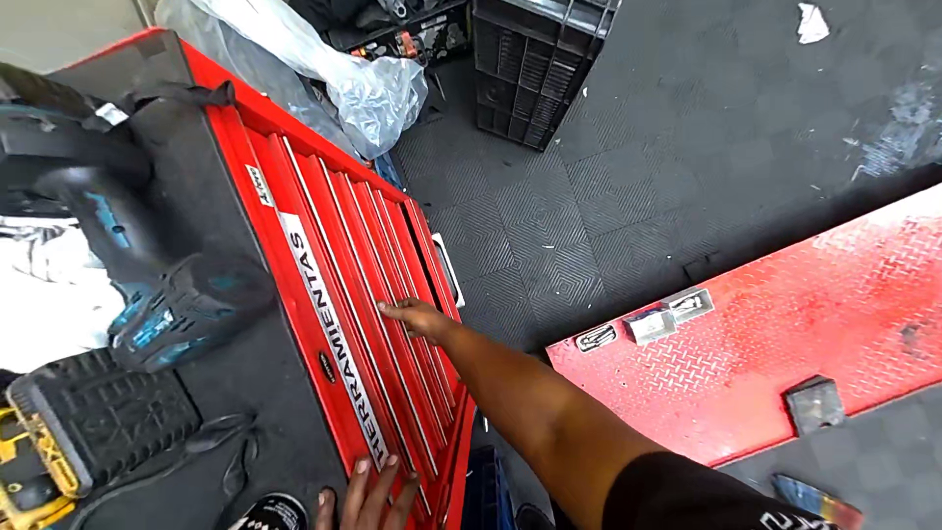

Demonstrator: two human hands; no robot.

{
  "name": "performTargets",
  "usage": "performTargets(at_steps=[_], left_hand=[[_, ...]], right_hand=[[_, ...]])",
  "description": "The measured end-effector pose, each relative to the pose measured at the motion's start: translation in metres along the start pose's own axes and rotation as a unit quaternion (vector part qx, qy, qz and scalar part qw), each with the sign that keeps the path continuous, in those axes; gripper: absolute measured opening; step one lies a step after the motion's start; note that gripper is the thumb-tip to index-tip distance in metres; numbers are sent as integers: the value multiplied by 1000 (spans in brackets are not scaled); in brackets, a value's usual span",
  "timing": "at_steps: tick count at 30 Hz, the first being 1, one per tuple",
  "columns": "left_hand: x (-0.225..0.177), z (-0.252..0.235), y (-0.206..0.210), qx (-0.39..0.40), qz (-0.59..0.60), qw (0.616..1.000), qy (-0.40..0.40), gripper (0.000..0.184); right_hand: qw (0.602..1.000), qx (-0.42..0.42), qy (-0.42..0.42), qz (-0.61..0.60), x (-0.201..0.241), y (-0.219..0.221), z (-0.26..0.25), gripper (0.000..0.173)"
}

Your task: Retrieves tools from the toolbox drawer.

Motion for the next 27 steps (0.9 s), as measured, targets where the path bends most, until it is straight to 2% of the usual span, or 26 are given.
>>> performTargets(at_steps=[3,5,8,11,18,22,27], left_hand=[[-2,-3,-3,-8,5,1000,-1,60],[-1,-1,-3,-13,10,1000,-4,60],[-1,0,-2,-22,23,999,-3,60],[-1,1,-3,-19,26,999,-4,61],[-1,-1,-3,-14,25,1000,12,60],[-1,-3,-3,-11,17,1000,15,61],[-3,-5,-4,-9,2,1000,16,58]], right_hand=[[992,-90,-26,89,10,-15,8,82],[977,-156,-31,141,14,-38,21,90],[970,-212,-36,117,17,-93,38,83],[960,-260,-47,91,20,-150,60,88],[950,-290,-117,-16,32,-255,118,83],[949,-291,-125,-6,40,-274,128,87],[936,-336,-82,70,31,-259,128,78]])
Point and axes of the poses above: each hand's wrist, its own z-axis away from the middle knuckle, its own y-axis out of the palm, x = y × z, the point moved 10 cm from there along -z, towards the middle knuckle, and after that the axes turned 3 degrees about y, right-handed, at the moved point
